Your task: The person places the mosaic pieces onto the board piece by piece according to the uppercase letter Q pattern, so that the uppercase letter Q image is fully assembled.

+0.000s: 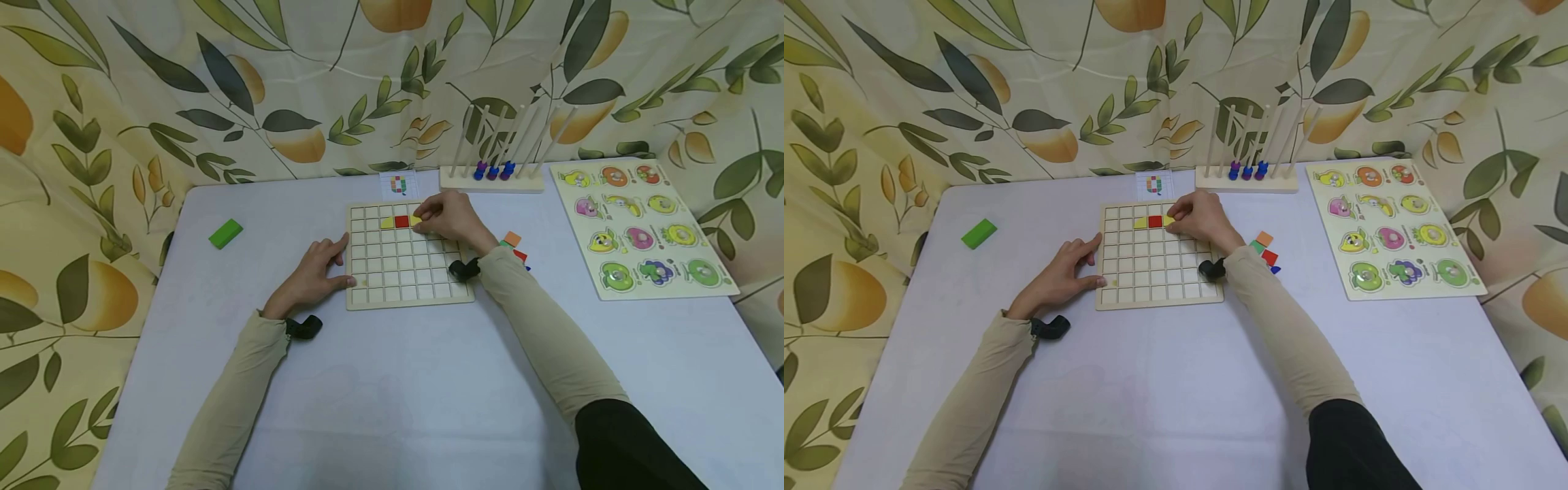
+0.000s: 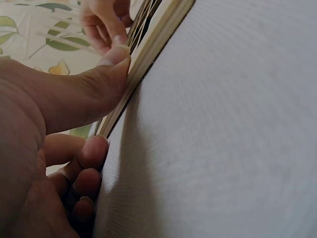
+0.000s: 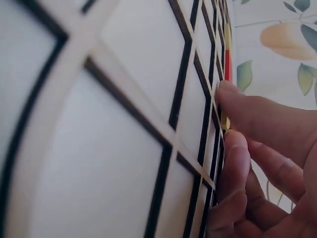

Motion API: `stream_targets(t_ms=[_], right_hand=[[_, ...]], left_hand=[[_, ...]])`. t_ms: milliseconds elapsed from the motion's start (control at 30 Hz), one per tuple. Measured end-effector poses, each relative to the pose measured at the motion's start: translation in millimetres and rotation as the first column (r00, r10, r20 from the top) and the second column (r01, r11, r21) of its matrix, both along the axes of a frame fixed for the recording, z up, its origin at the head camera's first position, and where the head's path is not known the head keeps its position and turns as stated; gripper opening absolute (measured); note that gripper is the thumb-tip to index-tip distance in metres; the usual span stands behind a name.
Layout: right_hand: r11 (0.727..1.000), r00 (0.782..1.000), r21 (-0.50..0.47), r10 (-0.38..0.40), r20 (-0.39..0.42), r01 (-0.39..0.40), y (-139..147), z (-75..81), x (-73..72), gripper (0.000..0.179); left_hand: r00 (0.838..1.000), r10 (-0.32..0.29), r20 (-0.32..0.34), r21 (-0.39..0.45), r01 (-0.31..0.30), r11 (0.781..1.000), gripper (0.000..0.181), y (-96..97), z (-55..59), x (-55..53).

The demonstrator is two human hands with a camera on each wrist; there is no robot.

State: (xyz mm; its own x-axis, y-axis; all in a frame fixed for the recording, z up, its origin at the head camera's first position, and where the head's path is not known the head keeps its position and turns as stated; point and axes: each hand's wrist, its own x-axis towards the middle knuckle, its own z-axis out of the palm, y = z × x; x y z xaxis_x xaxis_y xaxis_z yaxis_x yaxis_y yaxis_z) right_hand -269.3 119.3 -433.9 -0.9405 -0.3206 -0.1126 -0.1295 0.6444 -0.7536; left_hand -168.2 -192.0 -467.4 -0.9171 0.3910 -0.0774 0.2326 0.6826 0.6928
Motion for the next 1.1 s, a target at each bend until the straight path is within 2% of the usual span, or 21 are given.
stream_targets(t_ms=[133, 267, 433, 600, 767, 900, 1100], right_hand=[[1.0, 1.0, -0.03, 0.007, -0.014, -0.007, 11.7, 3.8, 1.3, 0.028], [0.999, 1.0, -0.035, -0.024, -0.009, 0.024, 34.3, 14.4, 5.5, 0.028], [0.998, 0.998, 0.043, -0.056, 0.014, 0.056, 69.9, 26.7, 12.2, 0.032], [0.991, 0.997, 0.122, -0.065, 0.053, 0.058, 98.8, 29.5, 22.0, 0.032], [0.984, 0.995, 0.177, -0.007, 0.095, -0.01, 104.7, 23.3, 28.4, 0.032], [0.977, 0.996, 0.201, 0.052, 0.076, -0.066, 101.7, 17.5, 32.2, 0.031], [0.968, 0.997, 0.238, 0.073, 0.04, -0.08, 96.4, 17.8, 33.3, 0.023]], left_hand=[[1.0, -0.006, 0.006, -0.01, 0.006, 1.0, 0.096, 0.5, 0.6, -0.8], [1.0, -0.004, 0.013, -0.018, 0.004, 1.0, 0.096, 2.3, 2.2, -1.2], [1.0, 0.004, 0.021, -0.034, -0.003, 0.999, 0.095, 2.8, 4.9, 0.5], [1.0, 0.007, 0.018, -0.026, -0.007, 1.0, 0.094, 2.8, 3.6, 2.7], [1.0, 0.013, 0.016, -0.016, -0.013, 1.0, 0.094, 0.7, 1.7, 3.4], [1.0, 0.015, 0.018, -0.003, -0.015, 1.0, 0.096, 1.0, 2.2, 3.8], [1.0, 0.01, 0.012, 0.007, -0.01, 1.0, 0.096, 1.5, 2.7, 2.8]])
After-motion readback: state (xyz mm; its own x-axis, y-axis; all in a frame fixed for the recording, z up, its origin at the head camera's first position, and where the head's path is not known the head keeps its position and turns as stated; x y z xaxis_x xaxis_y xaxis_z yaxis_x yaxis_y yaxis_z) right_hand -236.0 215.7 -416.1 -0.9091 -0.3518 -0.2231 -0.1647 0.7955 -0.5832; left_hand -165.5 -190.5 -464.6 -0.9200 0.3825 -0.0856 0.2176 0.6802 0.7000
